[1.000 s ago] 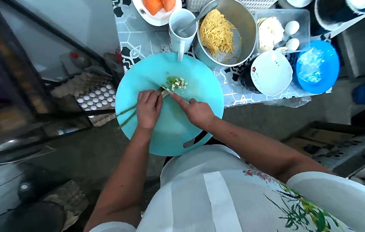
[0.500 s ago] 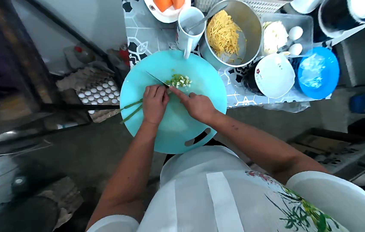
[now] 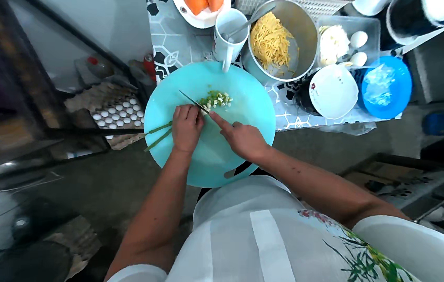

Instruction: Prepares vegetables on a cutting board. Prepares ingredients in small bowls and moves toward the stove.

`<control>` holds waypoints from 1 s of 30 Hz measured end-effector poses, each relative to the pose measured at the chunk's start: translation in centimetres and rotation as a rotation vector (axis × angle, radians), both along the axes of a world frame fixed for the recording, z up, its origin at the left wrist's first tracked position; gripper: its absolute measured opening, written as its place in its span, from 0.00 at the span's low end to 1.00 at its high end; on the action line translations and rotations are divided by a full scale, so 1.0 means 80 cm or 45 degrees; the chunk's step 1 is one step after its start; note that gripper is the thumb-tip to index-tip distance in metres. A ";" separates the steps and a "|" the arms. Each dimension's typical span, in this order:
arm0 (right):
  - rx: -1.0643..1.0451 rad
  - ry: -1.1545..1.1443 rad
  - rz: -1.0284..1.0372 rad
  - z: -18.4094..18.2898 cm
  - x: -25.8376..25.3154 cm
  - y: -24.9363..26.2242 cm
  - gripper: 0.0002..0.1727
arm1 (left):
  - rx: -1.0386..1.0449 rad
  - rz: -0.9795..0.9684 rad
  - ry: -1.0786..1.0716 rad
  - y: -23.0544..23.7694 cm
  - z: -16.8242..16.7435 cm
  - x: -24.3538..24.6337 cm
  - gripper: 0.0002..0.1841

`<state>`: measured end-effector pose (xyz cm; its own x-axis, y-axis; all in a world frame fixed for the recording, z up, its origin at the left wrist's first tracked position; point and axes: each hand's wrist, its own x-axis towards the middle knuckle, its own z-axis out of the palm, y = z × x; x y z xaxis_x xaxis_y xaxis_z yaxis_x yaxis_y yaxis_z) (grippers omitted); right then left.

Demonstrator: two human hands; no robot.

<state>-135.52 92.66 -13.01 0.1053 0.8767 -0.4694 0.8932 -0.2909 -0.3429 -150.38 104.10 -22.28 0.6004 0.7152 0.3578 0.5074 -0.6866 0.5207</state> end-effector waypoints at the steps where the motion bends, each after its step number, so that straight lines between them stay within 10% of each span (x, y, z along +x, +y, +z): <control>1: -0.038 -0.011 -0.008 -0.006 -0.004 -0.005 0.34 | 0.010 0.002 -0.003 0.000 -0.001 0.001 0.06; 17: 0.046 0.263 -0.210 -0.023 0.026 -0.001 0.33 | 0.033 -0.194 0.145 -0.003 0.005 -0.039 0.23; 30: -0.035 0.183 -0.265 0.002 0.026 0.001 0.30 | -0.074 -0.157 0.026 0.002 0.017 0.024 0.11</control>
